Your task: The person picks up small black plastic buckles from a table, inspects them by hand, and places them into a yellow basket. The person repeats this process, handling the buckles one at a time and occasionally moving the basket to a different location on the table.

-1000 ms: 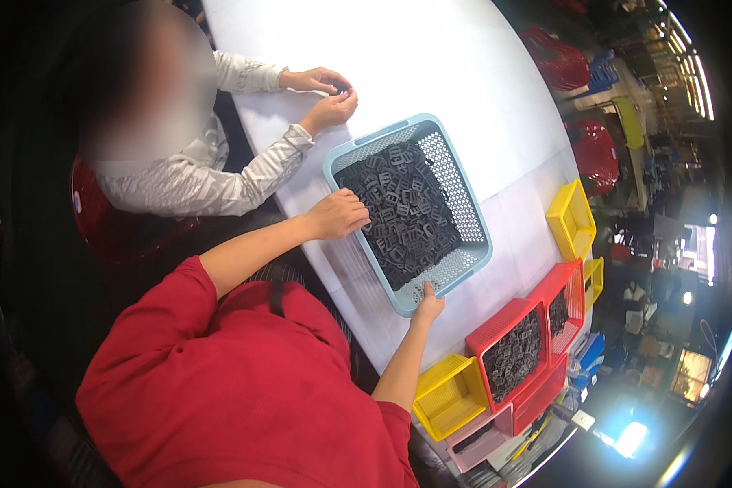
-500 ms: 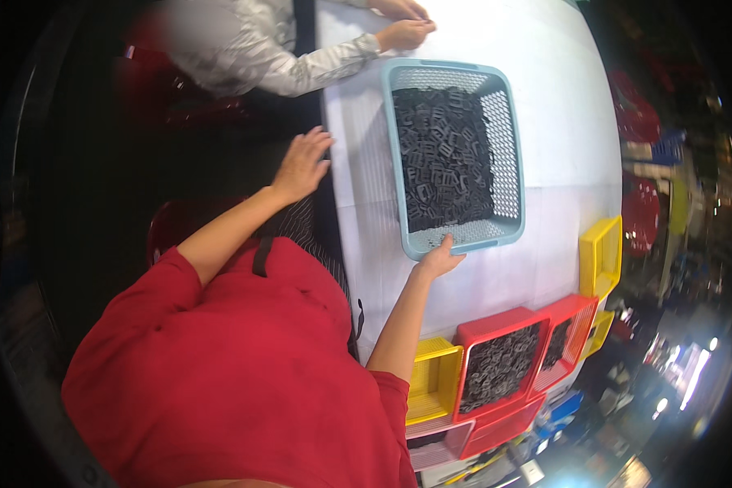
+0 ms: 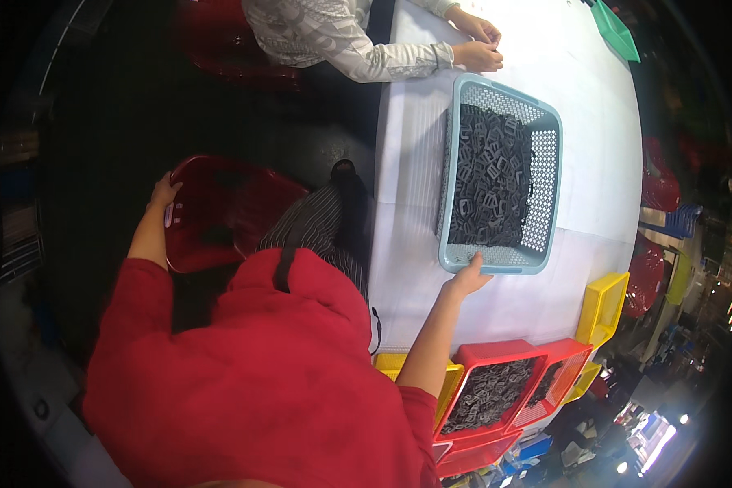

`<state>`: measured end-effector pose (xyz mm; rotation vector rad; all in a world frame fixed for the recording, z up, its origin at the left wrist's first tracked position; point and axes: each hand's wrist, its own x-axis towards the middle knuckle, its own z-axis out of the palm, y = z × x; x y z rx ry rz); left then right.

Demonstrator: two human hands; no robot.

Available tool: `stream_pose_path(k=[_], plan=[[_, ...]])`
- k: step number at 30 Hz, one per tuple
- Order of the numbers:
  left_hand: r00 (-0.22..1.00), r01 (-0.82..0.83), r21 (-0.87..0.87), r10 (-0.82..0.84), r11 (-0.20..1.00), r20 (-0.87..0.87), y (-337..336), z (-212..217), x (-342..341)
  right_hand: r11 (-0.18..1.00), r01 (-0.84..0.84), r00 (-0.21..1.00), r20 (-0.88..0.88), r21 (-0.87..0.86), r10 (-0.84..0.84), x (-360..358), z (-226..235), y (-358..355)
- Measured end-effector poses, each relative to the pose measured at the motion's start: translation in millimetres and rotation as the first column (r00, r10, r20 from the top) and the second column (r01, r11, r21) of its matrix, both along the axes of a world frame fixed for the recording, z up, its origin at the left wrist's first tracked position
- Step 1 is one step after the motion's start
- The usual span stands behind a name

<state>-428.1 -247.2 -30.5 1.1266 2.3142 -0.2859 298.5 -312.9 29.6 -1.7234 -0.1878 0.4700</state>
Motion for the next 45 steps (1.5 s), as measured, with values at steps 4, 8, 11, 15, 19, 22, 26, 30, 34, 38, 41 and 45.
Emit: stream_pose_path(k=[4,8,11,15,19,22,26,30,34,38,41,45], plan=[[0.996,0.072,0.060,-0.069,0.996,-0.050,-50,-3,-24,0.998,-0.018,1.000,-0.021,-0.063,0.017,9,4,0],[0.997,-0.025,0.272,0.004,0.962,0.080,-194,-40,-128,0.989,-0.025,0.996,-0.091,-0.145,0.012,10,-2,0],[0.943,-0.301,0.167,0.267,0.939,0.200,-286,-50,-147,0.991,-0.041,0.997,-0.074,-0.128,0.031,23,-12,-15],[0.728,-0.680,0.038,0.668,0.732,0.151,-400,-39,-118,0.994,-0.083,0.991,-0.110,-0.074,0.075,16,-2,-9],[0.717,-0.696,-0.058,0.688,0.716,-0.111,-436,-45,-104,0.986,0.016,0.989,-0.142,-0.165,-0.040,16,4,-12],[0.724,-0.687,-0.245,0.617,0.684,-0.308,-447,-29,-75,0.983,0.008,0.979,-0.197,-0.186,-0.045,14,-2,6],[0.742,-0.668,-0.297,0.640,0.683,-0.197,-432,-40,-81,0.990,0.089,0.979,-0.173,-0.112,-0.108,43,-32,-15],[0.741,-0.656,-0.344,0.661,0.672,-0.122,-428,-25,-90,0.951,0.154,0.980,-0.078,-0.268,-0.181,21,-28,-8],[0.748,-0.628,-0.405,0.659,0.665,-0.076,-401,-32,-95,0.981,0.171,0.982,-0.061,-0.096,-0.178,21,-41,-12],[0.767,-0.589,-0.440,0.640,0.678,-0.043,-361,-37,-104,0.972,0.208,0.971,-0.099,-0.112,-0.219,6,-34,-4],[0.789,-0.547,-0.462,0.614,0.698,-0.008,-327,-44,-112,0.965,0.231,0.972,-0.021,-0.122,-0.235,9,-46,-12],[0.816,-0.490,-0.461,0.575,0.740,0.058,-273,-57,-128,0.951,0.275,0.960,0.081,-0.140,-0.266,12,-62,-16]])
